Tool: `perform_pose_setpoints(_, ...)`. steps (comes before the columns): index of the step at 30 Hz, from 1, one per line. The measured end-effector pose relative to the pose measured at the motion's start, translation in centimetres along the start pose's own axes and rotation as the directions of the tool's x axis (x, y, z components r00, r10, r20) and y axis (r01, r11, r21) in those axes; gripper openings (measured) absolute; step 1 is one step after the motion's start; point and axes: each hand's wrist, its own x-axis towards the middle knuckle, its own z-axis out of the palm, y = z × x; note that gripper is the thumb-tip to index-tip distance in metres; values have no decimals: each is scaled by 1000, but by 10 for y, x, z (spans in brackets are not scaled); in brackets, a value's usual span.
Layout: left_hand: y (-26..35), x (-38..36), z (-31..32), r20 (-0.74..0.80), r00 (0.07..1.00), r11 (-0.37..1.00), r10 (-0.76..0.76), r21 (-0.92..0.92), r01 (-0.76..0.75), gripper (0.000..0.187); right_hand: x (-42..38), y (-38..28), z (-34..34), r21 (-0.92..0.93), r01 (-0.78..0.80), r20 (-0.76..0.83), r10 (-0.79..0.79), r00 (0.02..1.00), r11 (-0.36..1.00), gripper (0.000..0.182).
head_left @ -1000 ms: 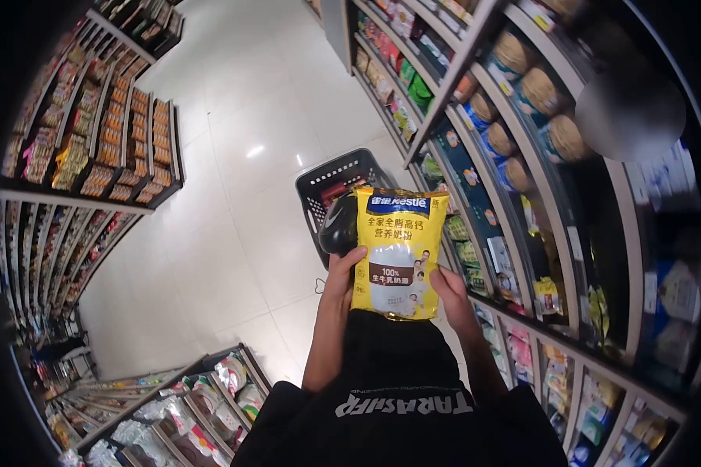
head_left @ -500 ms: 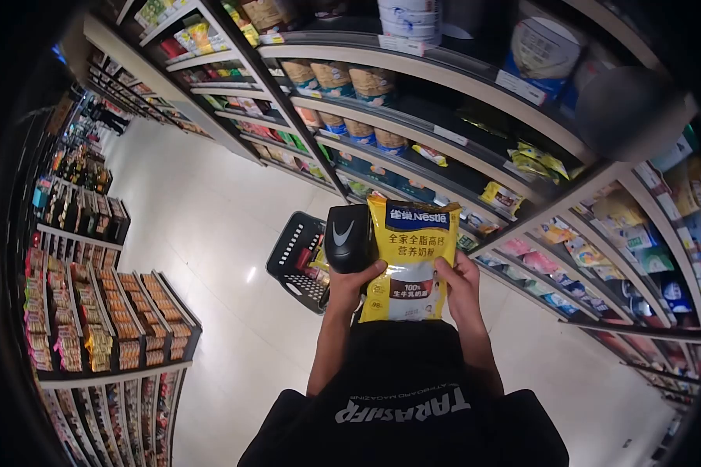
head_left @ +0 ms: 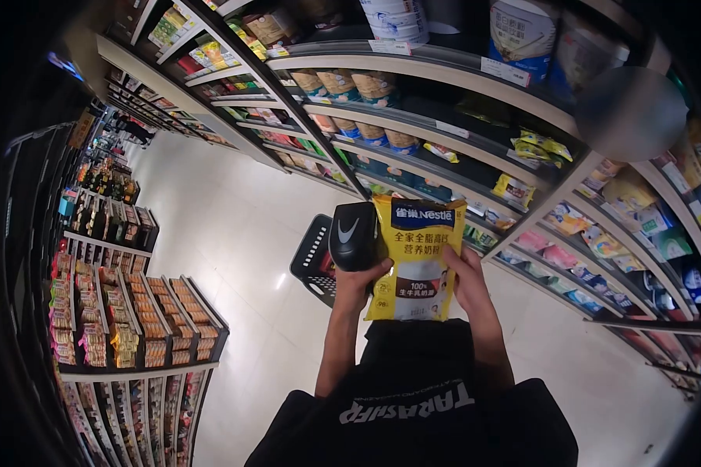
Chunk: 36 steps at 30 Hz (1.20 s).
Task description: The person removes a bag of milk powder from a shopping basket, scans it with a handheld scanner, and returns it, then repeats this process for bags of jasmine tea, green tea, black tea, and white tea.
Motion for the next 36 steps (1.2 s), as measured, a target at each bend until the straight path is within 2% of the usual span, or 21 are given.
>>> perform_pose_setpoints(4,1,-4,0,12,1000,1000,-2,26,1,58,1,0,8,-24,43,-26,-44,999,999,26)
perform_pose_setpoints(9,-5,-2,1,-31,999,999,-31,30,32,50,-1,4,7,-62,85,-63,-89,994,994,26)
perform_pose_setpoints(13,-5,-3,-4,-45,994,993,-96,71,99,44,-4,11,12,33,79,-162,-73,984,996,29)
perform_pose_setpoints(16,-12,-5,-13,-51,995,981,-83,172,90,46,-2,18,8,66,97,-244,-78,967,993,31)
perform_pose_setpoints(18,-14,-8,-15,6,999,988,-48,145,47,49,-2,14,8,125,74,-251,-40,967,989,31)
perform_pose_setpoints(21,-16,-9,-15,24,999,990,-29,142,25,52,-4,6,9,213,22,-147,10,989,977,31)
perform_pose_setpoints(27,-18,-10,-14,-26,998,994,-49,96,51,52,-6,8,1,123,46,-135,-29,990,991,30)
perform_pose_setpoints(36,-18,-14,-9,-38,999,992,-1,125,6,54,-10,11,-2,117,101,-139,-84,987,988,31)
